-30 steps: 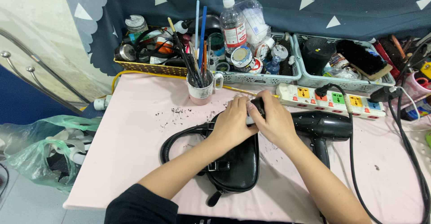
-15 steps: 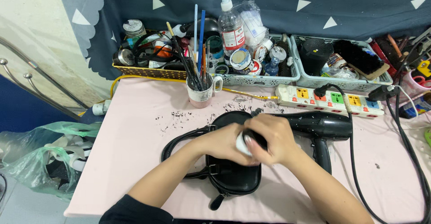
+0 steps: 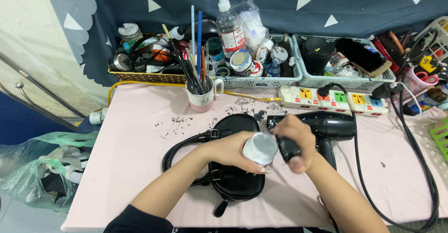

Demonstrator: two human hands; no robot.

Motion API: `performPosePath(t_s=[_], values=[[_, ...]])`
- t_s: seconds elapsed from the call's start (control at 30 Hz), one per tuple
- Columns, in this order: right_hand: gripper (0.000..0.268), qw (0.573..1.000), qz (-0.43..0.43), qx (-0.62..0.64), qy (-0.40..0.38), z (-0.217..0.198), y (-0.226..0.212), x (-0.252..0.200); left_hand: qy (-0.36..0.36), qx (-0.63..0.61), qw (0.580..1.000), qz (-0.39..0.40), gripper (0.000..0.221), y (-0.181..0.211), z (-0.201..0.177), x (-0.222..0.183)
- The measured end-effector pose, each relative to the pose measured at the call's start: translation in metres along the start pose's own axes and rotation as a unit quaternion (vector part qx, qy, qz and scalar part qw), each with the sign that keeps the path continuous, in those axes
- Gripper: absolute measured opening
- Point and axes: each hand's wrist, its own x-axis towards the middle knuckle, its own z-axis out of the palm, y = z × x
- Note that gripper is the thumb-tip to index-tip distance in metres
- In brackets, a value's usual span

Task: The person detaches a strap from a black handbag, opens small jars of dye or cleaner, and applies a substance to the bag's trim using a thin brush.

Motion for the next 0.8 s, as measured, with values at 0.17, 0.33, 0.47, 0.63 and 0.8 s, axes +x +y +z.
performPosePath(t_s=[0.17,0.33,0.47,0.63,0.8], values=[[0.068,0.917,0.273,0.234,0.170,-0.002,-0.006,-0.040,0.191,0.221,0.946,0.143,0.065,0.026,0.021,0.015],[0.068,0.884,0.356,0.227,0.201,-0.015,0.000,-0.057,0.192,0.296,0.934,0.052,0.066,0.034,0.021,0.028],[0.079,0.822,0.505,0.181,0.189,-0.014,0.012,-0.064,0.162,0.401,0.902,-0.015,0.070,0.022,0.022,0.047],[0.082,0.908,0.389,0.083,0.128,0.014,0.042,-0.059,0.113,0.436,0.893,0.019,0.067,0.005,0.017,0.052],[0.085,0.947,0.292,-0.132,-0.010,0.021,0.045,-0.053,0.085,0.425,0.900,0.045,0.062,0.004,0.006,0.037]])
